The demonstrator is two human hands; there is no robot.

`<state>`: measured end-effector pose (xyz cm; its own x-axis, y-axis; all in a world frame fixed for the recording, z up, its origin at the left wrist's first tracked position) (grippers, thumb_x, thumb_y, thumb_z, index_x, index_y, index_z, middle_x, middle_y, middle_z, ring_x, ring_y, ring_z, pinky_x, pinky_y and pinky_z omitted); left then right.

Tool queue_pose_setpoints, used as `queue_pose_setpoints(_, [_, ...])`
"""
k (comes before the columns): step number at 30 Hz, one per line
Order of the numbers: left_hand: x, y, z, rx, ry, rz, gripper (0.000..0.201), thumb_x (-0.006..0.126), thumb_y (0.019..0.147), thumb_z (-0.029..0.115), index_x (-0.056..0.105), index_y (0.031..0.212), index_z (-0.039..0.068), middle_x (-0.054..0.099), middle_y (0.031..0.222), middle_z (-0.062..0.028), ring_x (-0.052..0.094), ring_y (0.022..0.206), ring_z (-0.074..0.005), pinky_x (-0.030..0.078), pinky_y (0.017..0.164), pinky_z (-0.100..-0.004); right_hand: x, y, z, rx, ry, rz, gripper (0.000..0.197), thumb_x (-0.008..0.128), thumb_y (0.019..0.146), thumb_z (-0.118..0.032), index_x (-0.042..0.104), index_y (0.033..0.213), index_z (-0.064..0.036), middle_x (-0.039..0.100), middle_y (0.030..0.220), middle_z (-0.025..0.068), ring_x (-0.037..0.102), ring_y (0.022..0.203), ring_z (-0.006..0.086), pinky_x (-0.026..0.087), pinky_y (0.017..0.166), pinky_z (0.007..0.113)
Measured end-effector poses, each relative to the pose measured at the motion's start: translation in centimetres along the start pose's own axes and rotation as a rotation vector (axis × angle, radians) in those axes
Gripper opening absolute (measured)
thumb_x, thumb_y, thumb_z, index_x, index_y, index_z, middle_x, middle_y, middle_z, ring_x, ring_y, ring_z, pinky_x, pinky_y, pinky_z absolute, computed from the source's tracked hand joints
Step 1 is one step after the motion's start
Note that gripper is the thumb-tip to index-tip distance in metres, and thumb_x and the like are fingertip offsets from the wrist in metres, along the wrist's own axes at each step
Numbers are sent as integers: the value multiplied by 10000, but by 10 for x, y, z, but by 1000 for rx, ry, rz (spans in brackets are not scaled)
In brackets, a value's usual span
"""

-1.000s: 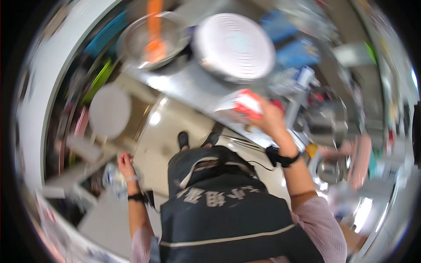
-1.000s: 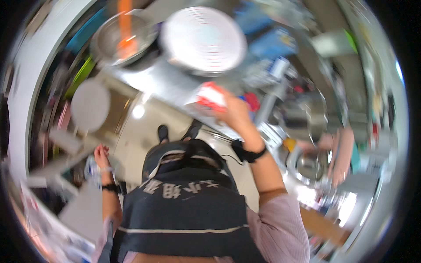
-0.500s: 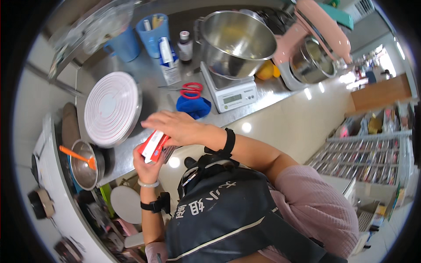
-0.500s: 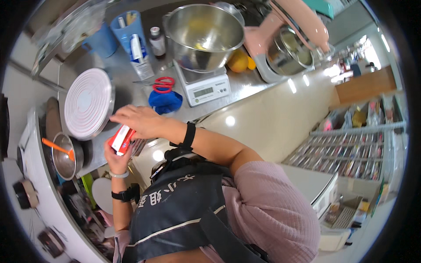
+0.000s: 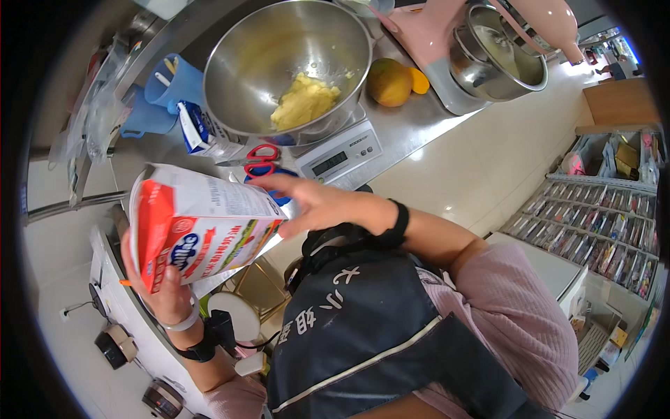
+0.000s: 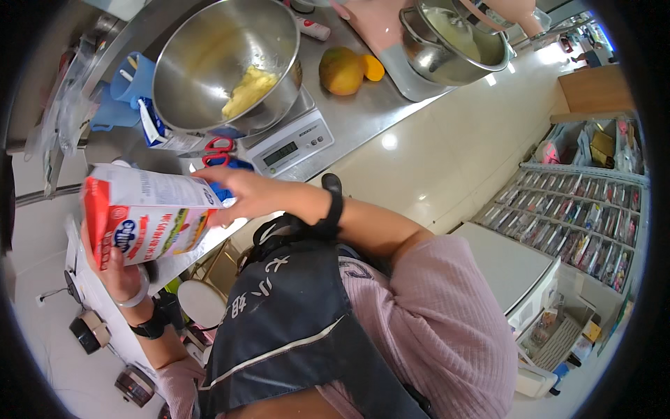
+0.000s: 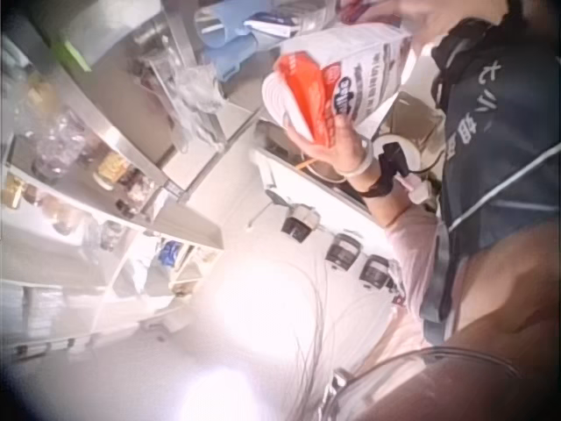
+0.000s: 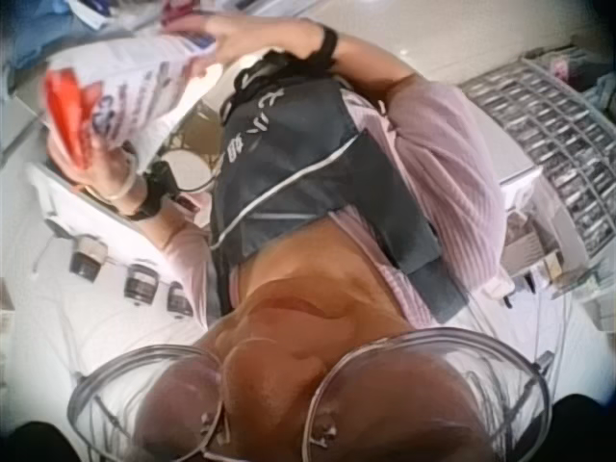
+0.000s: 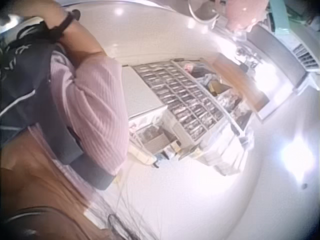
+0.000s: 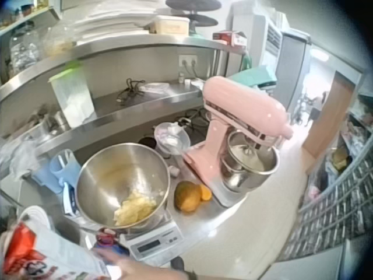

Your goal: The person prepares ingredients by weighing butter in a bowl, pouring cream from a carton into the bowl, and stirring a chocolate mixture in a smaller bowl.

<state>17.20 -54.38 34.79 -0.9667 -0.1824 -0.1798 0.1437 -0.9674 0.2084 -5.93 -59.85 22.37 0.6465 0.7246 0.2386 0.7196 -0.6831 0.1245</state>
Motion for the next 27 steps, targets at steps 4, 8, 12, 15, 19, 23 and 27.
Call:
queue_pose_setpoints(4, [-4, 3, 3, 64, -43, 121, 703, 638, 737, 283, 331, 1288, -27, 527, 1134, -165, 575, 955, -240, 466, 823, -321, -88, -69, 55, 433, -710, 842, 311, 727, 712, -260, 576, 862, -32, 617, 730, 80, 606, 636, 184, 483, 579, 296])
queue_pose_setpoints(8, [-5, 5, 6, -13, -185, 71, 572, 608, 769, 243, 382, 1231, -7, 579, 1067, -153, 610, 898, -251, 497, 788, -358, -145, -115, 97, 427, -851, 853, 290, 708, 711, -229, 550, 876, -50, 578, 855, 97, 594, 747, 249, 471, 660, 344])
queue_pose_setpoints(12, [13, 13, 22, 36, -245, -46, 442, 565, 809, 169, 454, 1196, -14, 569, 1108, -143, 575, 983, -238, 463, 850, -371, -155, -116, 99, 372, -799, 778, 293, 710, 713, -226, 534, 849, -35, 564, 850, 105, 593, 740, 251, 468, 650, 345])
queue_pose_setpoints(15, [26, 20, 33, -4, -91, -57, 453, 566, 812, 169, 446, 1201, -28, 567, 1106, -152, 583, 965, -233, 469, 840, -353, -151, -115, 95, 389, -768, 797, 301, 712, 709, -243, 544, 829, -25, 573, 833, 113, 592, 708, 269, 467, 626, 356])
queue_pose_setpoints(19, [35, 29, 38, -97, 131, -24, 722, 635, 747, 271, 304, 1291, -69, 504, 1177, -198, 565, 1008, -248, 460, 866, -322, -120, -97, 35, 493, -1010, 425, 384, 666, 751, -381, 570, 825, -16, 601, 695, 128, 592, 625, 292, 468, 584, 374])
queue_pose_setpoints(23, [50, 46, 50, -221, -18, -147, 391, 512, 858, 133, 449, 1194, -56, 561, 1126, -141, 572, 979, -195, 458, 854, -309, -61, -44, -22, 89, -160, 71, 630, 630, 754, -514, 507, 1091, 4, 597, 959, 137, 591, 821, 217, 459, 693, 308])
queue_pose_setpoints(27, [77, 74, 52, -517, -56, -286, 384, 488, 882, 198, 476, 1175, -49, 572, 1100, -140, 571, 977, -172, 449, 856, -298, -26, 1, -46, 8, 338, -69, 805, 625, 792, -462, 270, 1289, 62, 506, 1163, 199, 528, 1031, 233, 422, 866, 301])
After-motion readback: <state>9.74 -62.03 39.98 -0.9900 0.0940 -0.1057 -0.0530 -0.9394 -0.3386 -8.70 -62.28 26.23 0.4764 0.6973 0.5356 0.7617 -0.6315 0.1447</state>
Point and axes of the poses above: each hand's wrist, its own y-axis towards the middle knuckle, its own x-axis out of the palm, z = x × y, the point moved 1 cm from there along y, towards the middle knuckle
